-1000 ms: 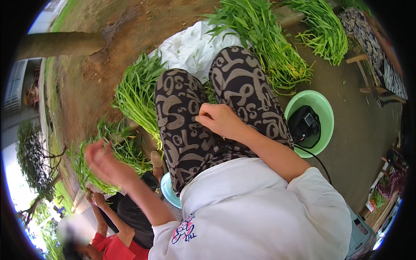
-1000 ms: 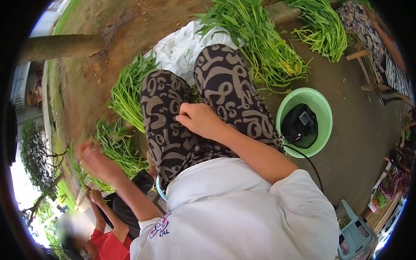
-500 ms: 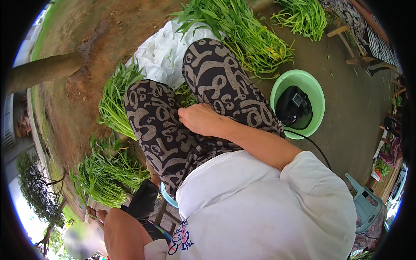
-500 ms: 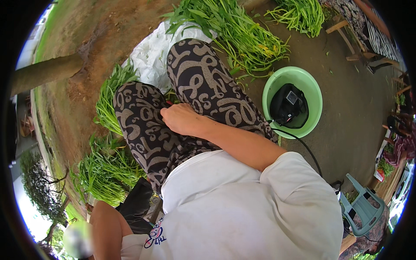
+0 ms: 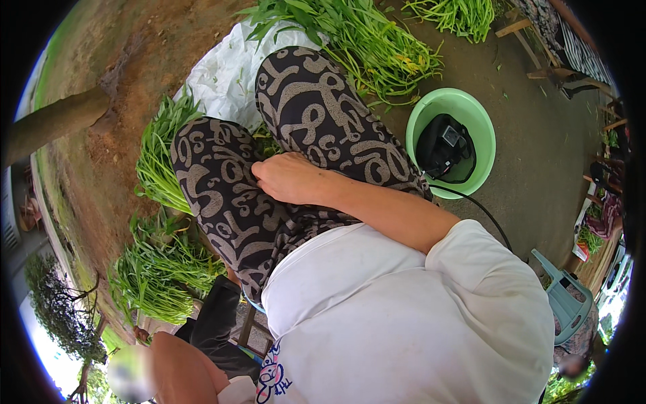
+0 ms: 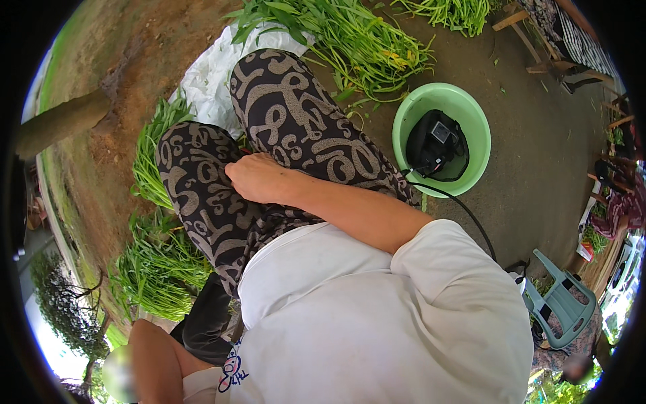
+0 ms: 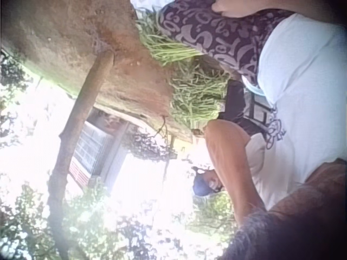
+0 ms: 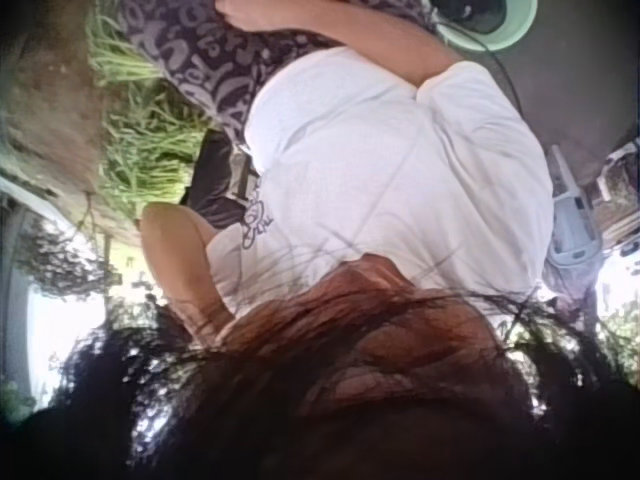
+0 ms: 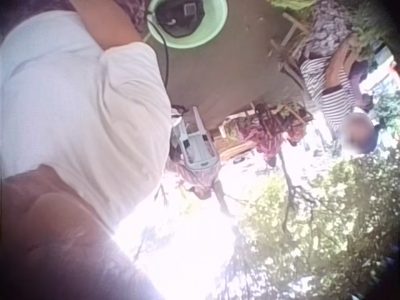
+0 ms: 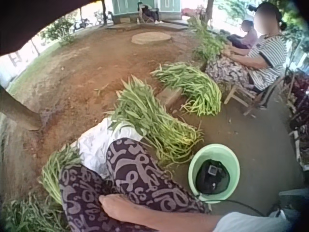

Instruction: The person picks leaves from green stems by hand, placing the harvested leaves into a central pile on a white bag while seated outdoors.

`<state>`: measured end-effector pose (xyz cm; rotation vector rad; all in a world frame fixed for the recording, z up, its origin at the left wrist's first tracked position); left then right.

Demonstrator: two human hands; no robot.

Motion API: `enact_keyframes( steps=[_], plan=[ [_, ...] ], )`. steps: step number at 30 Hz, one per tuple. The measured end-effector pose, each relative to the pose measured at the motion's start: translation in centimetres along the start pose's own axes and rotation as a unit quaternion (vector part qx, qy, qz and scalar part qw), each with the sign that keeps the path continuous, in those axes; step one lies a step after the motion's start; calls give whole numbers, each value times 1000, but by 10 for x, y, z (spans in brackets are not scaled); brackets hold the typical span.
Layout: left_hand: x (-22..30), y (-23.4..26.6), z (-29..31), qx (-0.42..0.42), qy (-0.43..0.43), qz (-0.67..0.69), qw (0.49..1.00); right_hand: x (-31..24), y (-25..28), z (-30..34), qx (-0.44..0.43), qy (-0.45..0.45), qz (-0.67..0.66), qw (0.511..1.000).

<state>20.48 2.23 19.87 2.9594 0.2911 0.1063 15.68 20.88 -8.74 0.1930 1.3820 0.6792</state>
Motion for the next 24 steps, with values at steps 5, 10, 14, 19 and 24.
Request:
enact_keyframes(
  steps=[5,10,14,19,24],
  plan=[
    [6,-9,0,-7,2,0,1000,1,-2,0,-3,6,1,1000],
    [8,-12,-1,-7,3,5,1000,2,-2,-1,-8,0,2,1000],
    [7,-19,-3,-7,0,14,1000,3,-1,-1,-6,3,-1,1000],
    [5,-26,-1,-3,4,23,1000,2,-1,-2,-10,-1,-4,1000],
    [3,-33,1,-2,8,34,999,2,0,0,-6,5,-18,1000]
  ],
)
Point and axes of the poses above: each hand's wrist, its own z-axis away from the middle knuckle, its own y-axis out of the back of the hand, x = y × z, the point moved 2 cm from there along -z, towards the middle knuckle, and after that the axes turned 3 degrees about -y, right-handed, at the moved point
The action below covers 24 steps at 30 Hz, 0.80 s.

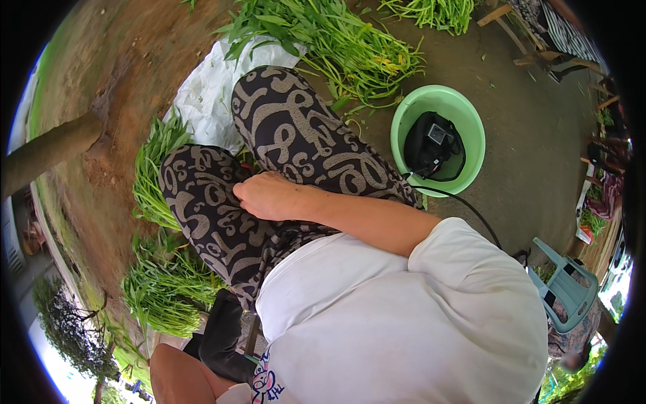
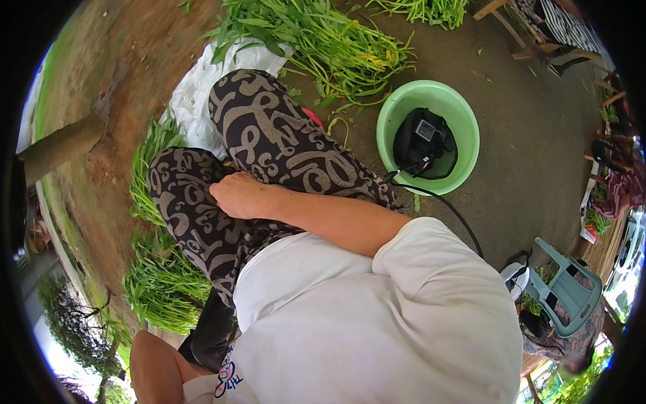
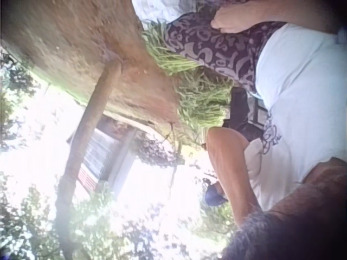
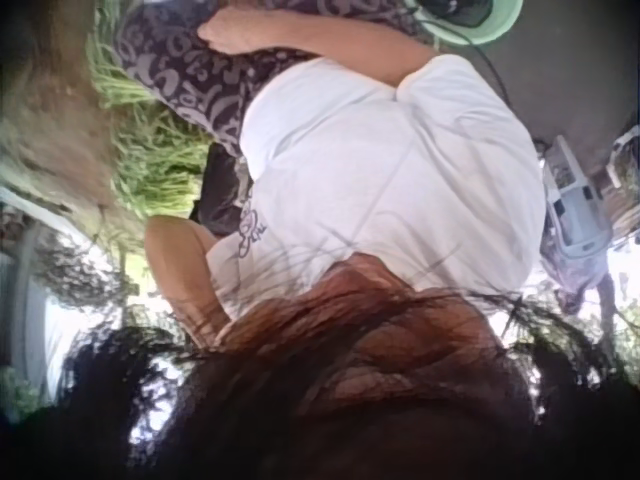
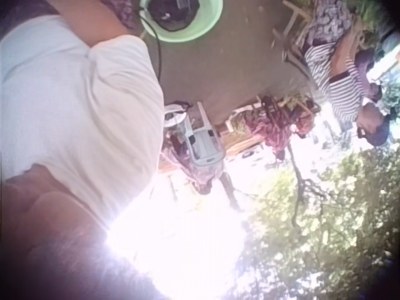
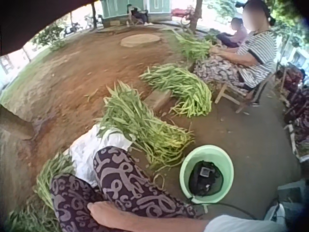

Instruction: The person picks leaves from green stems by hand, placing the harvested leaves into a central pile on a white bag while seated outdoors.

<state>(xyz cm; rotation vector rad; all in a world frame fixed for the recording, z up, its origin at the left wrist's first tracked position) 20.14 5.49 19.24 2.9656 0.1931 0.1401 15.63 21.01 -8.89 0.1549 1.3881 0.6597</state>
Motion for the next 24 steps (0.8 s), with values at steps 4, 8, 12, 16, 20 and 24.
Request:
enact_keyframes(
  steps=[4,8,12,16,20,24],
  plan=[
    [-5,-6,2,4,3,8,1000,-1,0,0,5,4,-3,1000],
    [-6,-12,4,5,5,11,1000,2,-2,0,9,22,-4,1000],
    [-7,-18,3,6,3,13,1000,1,-1,1,5,27,-6,1000],
    [-6,-22,3,14,-3,16,1000,-1,1,2,5,30,-10,999],
    [-6,-27,-1,24,-15,19,999,-5,10,3,81,58,-102,990],
    [-3,-29,-2,45,-27,2,999,-16,46,6,243,138,-241,929]
  ],
)
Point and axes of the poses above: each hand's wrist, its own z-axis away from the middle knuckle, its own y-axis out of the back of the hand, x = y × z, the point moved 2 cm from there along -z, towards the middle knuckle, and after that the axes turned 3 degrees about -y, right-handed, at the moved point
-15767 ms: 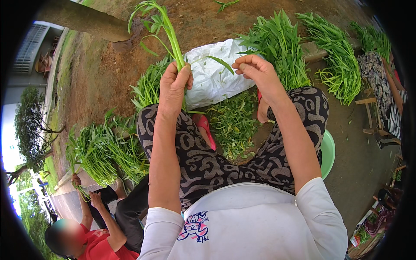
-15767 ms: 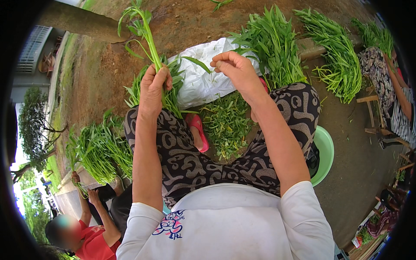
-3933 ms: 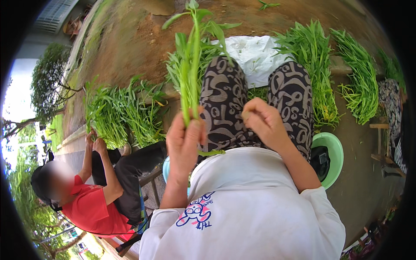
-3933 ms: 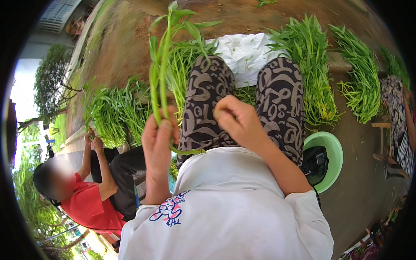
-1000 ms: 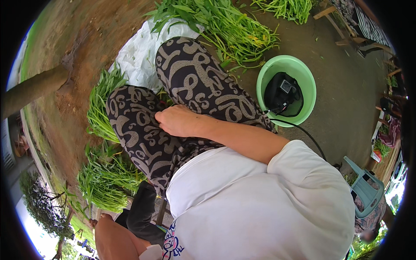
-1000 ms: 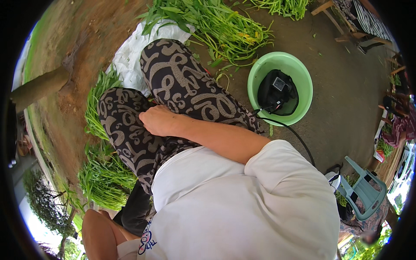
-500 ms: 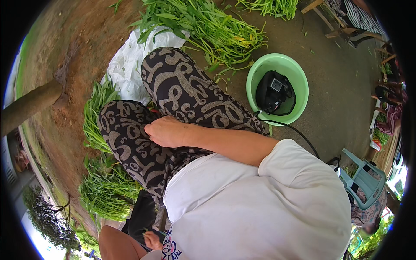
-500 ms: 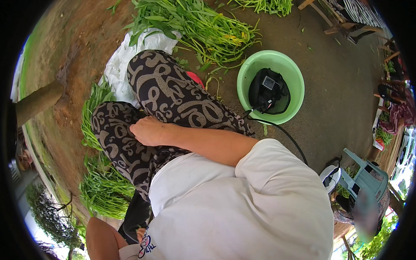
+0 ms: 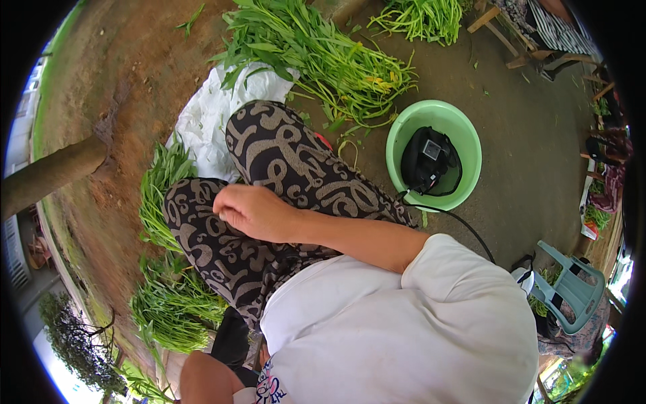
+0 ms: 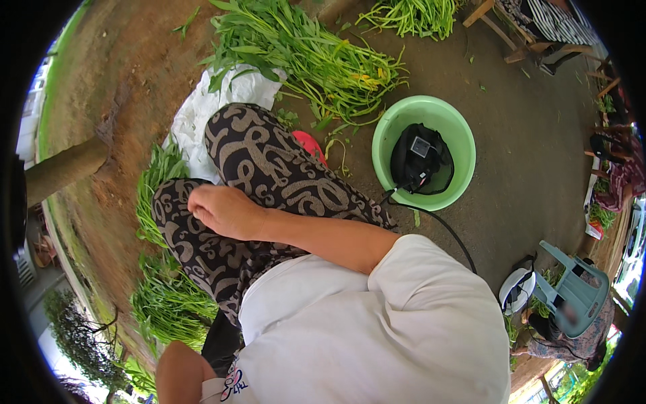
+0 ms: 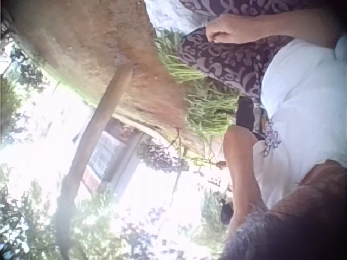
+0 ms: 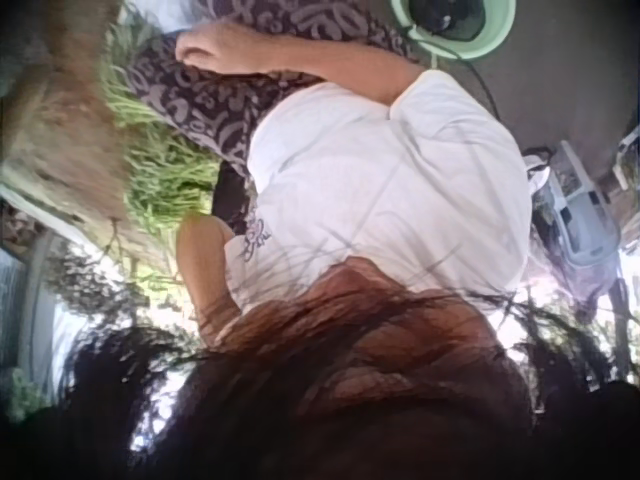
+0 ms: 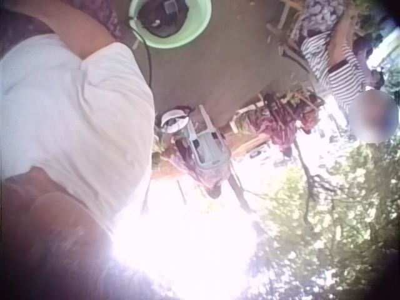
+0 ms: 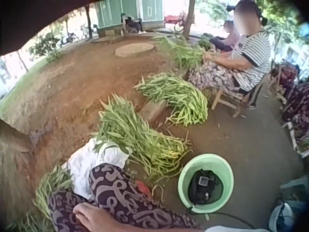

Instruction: The person picks leaves from green stems by hand, placing the harvested leaves into a central pile on a white bag while seated outdoors.

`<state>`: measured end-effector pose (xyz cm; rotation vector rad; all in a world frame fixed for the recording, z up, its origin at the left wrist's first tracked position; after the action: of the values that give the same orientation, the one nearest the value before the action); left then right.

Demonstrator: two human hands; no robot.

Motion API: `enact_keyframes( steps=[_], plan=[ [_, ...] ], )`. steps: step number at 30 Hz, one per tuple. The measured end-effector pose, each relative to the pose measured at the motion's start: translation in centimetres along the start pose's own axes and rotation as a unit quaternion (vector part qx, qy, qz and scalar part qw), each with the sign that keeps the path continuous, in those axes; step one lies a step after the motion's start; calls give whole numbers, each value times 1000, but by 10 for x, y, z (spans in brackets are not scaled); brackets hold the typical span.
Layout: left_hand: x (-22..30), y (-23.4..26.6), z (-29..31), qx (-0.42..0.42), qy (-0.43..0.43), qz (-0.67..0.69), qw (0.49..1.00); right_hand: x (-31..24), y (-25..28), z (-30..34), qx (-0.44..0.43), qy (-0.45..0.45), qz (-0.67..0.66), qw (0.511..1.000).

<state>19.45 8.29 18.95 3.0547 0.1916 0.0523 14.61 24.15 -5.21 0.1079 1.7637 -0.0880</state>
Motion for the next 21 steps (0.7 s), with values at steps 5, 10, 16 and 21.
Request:
enact_keyframes(
  steps=[5,10,16,21],
  plan=[
    [-7,-11,15,16,53,-65,996,11,87,-41,159,-50,-47,985],
    [-29,-89,133,-238,560,117,785,190,185,-27,238,-319,6,917],
    [-24,-114,221,-397,504,129,756,268,184,77,87,-557,397,724],
    [-22,-125,224,-390,401,65,826,290,204,94,115,-572,393,711]
  ],
)
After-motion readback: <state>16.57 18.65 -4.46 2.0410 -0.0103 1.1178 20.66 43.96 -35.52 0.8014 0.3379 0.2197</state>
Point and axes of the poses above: each hand's wrist, its own z-axis away from the middle knuckle, its own y-axis out of the back of the hand, x = y × z, the point moved 2 cm from there along -z, towards the middle knuckle, and after that the axes turned 3 degrees about -y, right-handed, at the moved point
